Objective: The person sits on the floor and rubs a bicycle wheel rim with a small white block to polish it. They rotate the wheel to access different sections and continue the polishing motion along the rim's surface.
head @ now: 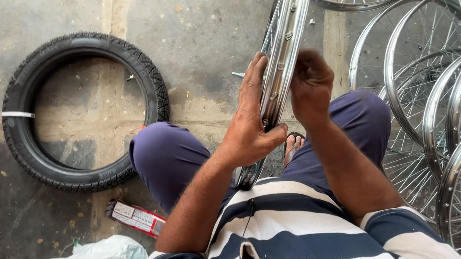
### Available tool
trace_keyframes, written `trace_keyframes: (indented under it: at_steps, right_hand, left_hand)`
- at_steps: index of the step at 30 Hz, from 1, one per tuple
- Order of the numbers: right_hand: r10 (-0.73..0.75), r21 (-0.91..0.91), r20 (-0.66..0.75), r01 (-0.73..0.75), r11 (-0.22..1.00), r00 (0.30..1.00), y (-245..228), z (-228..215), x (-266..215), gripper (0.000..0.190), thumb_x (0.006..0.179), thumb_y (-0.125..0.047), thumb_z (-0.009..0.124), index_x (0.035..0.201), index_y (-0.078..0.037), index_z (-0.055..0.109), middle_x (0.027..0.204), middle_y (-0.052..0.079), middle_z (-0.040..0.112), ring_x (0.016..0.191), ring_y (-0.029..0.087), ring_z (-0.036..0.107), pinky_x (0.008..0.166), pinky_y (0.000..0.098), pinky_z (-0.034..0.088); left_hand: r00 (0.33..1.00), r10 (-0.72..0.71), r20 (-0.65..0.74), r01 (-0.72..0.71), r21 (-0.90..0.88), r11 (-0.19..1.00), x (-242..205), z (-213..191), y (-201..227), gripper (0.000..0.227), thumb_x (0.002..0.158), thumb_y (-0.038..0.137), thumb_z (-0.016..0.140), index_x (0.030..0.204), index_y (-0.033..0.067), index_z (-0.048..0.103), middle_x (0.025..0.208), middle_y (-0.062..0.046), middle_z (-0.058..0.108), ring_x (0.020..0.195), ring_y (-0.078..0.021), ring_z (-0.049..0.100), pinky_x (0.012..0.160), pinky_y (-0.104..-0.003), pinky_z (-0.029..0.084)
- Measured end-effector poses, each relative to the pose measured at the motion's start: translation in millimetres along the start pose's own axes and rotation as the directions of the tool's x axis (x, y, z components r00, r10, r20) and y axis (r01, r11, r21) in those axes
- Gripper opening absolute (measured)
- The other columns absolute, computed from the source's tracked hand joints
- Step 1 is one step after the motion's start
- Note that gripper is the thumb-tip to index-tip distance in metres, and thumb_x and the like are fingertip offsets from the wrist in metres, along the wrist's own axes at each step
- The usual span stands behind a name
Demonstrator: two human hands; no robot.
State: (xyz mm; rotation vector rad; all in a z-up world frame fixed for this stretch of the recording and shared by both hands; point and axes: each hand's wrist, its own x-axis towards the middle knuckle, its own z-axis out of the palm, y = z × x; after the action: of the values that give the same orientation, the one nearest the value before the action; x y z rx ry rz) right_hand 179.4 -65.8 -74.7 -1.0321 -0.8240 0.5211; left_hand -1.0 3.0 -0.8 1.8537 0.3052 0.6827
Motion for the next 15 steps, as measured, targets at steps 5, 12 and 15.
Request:
trace_keyframes:
  at_steps: [5, 12, 15]
  right_hand:
    - [0.224, 0.379, 0.148, -0.264, 0.887, 0.963, -8, 4, -5, 0.037, 0.11, -0.014, 0.059, 0.142, 0.004, 0.056, 0.13, 0.013, 0.07, 0.119, 0.017, 0.068, 0.107, 0.0294, 0.056]
    - [-0.132, 0.091, 0.171, 0.118, 0.989, 0.976, -2, 22, -4, 0.051, 0.109, -0.015, 0.068, 0.154, -0.003, 0.046, 0.139, 0.014, 0.064, 0.12, 0.019, 0.069, 0.103, 0.033, 0.061]
    - [-0.27, -0.13, 0.092, 0.28, 0.951, 0.958, -1, 29, -9, 0.051, 0.106, -0.012, 0.071, 0.15, -0.002, 0.049, 0.133, 0.017, 0.07, 0.12, 0.023, 0.074, 0.095, 0.0336, 0.065]
  left_hand:
    - [1.0, 0.03, -0.008, -0.03, 0.006, 1.0, -3, -2, -7, 0.119, 0.074, 0.012, 0.077, 0.169, 0.007, 0.005, 0.177, -0.025, 0.008, 0.169, -0.0441, 0.007, 0.139, -0.052, 0.016]
    - [1.0, 0.026, 0.004, -0.025, -0.178, 0.984, -11, 4, -27, 0.116, 0.084, 0.03, 0.08, 0.168, 0.009, 0.002, 0.175, -0.024, 0.012, 0.165, -0.0423, 0.015, 0.137, -0.053, 0.02]
    - [0.999, 0.035, -0.03, -0.045, -0.477, 0.878, -7, 11, -51, 0.093, 0.102, 0.035, 0.071, 0.169, 0.0107, 0.011, 0.17, -0.021, 0.029, 0.163, -0.0358, 0.027, 0.138, -0.051, 0.023]
